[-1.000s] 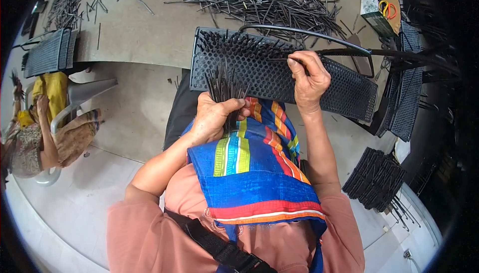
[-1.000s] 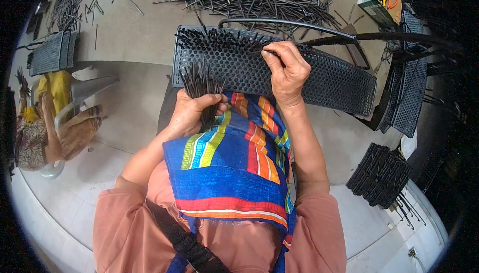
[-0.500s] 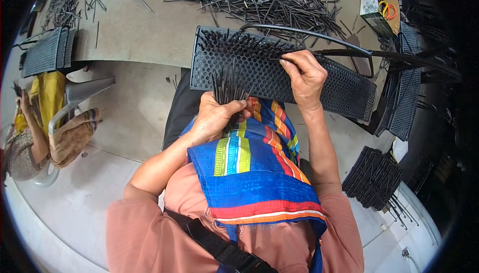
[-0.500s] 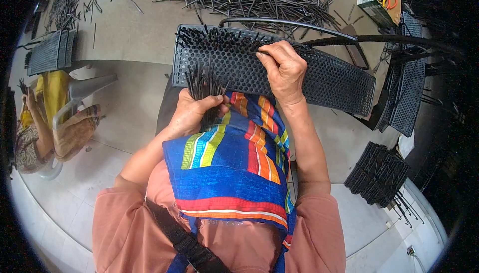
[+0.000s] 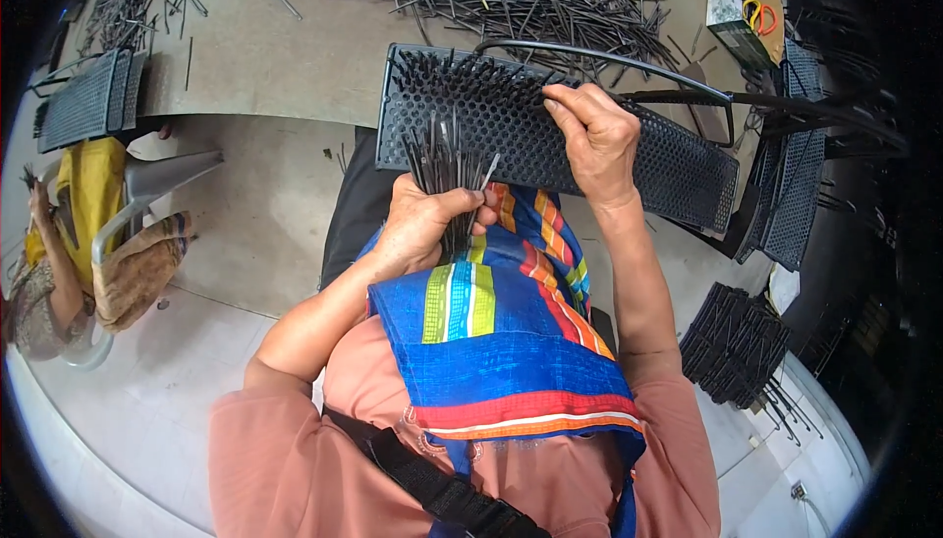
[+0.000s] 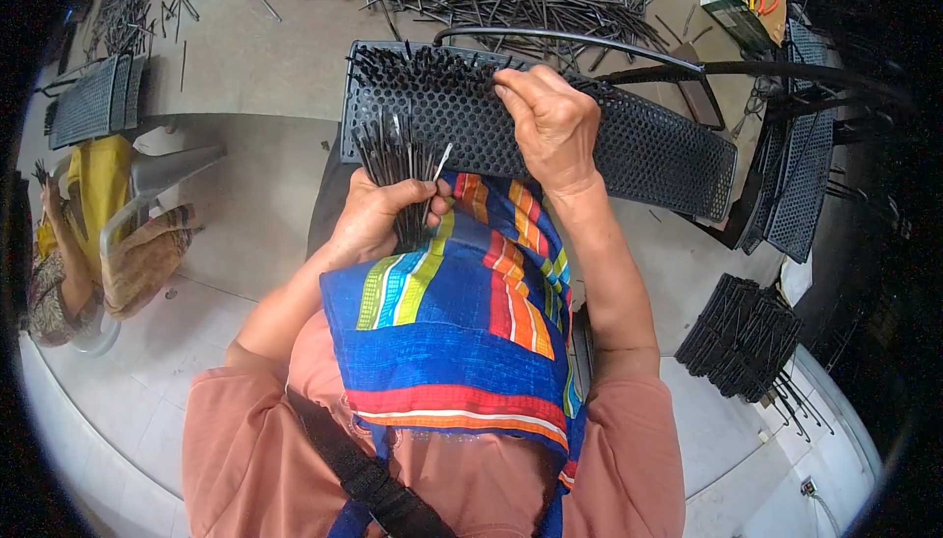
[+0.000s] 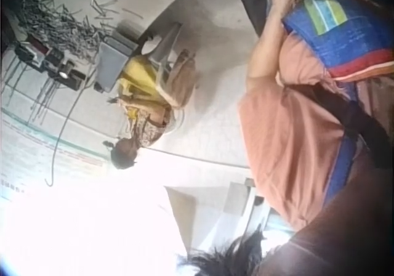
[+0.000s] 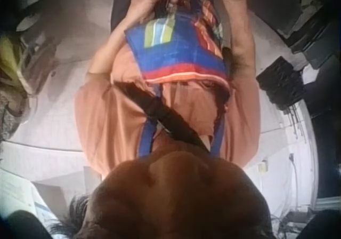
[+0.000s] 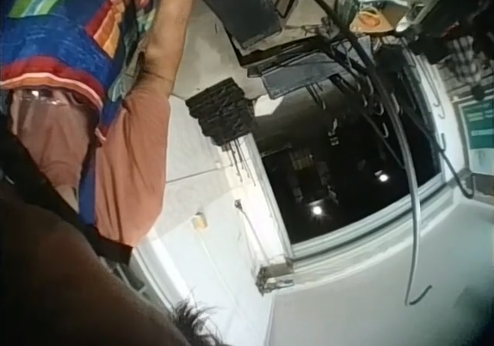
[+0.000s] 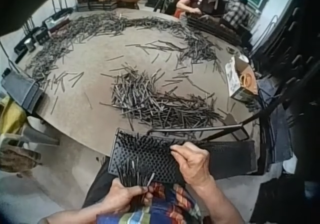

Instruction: Manually inserting thin metal rods into a perforated metal grid or plate structure.

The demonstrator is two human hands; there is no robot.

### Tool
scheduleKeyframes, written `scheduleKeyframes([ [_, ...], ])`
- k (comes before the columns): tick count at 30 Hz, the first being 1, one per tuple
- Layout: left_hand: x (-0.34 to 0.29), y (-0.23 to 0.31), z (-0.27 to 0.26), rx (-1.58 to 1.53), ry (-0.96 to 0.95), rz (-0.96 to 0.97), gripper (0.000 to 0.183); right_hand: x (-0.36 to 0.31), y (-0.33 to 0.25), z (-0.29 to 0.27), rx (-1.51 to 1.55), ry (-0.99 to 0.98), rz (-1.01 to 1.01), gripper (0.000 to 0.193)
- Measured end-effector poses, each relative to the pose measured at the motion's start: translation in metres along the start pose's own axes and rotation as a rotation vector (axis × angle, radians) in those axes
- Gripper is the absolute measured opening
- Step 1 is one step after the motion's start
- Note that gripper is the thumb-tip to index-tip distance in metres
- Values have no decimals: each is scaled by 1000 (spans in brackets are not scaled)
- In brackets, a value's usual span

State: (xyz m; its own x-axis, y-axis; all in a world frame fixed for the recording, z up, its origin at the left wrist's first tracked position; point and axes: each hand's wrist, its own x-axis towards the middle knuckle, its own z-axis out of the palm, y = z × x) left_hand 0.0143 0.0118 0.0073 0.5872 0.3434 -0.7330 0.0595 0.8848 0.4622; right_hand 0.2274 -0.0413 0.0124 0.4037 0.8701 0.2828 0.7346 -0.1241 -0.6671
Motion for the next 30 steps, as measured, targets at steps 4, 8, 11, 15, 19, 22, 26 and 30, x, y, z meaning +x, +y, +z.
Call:
scheduleKeyframes([
  [4, 1, 0, -1, -27, 5, 45, 14, 3, -4, 3, -95, -6, 7, 16],
  [8, 0, 0, -4, -30, 22, 53, 12, -3, -4, 2, -126, 31, 42, 17],
  [11, 0, 2, -7, -18, 11, 45, 11, -10, 1, 3, -29, 90, 77, 16],
  [15, 0, 3, -8, -29, -10, 54, 10, -7, 2, 4, -92, 107, 6, 15],
  [19, 0, 2, -9, -25, -13, 37, 10, -14, 3, 3, 3, 133, 131, 16],
  [22, 1, 2, -9, -40, -8, 43, 10, -15, 3, 6, 57, 122, 89, 17],
  [26, 1, 3, -6, -60, -12, 64, 11, -14, 5, 6, 9, 87, 41, 18],
  [30, 3, 1, -6, -61, -9, 63, 11, -17, 8, 7, 9, 87, 12, 19],
])
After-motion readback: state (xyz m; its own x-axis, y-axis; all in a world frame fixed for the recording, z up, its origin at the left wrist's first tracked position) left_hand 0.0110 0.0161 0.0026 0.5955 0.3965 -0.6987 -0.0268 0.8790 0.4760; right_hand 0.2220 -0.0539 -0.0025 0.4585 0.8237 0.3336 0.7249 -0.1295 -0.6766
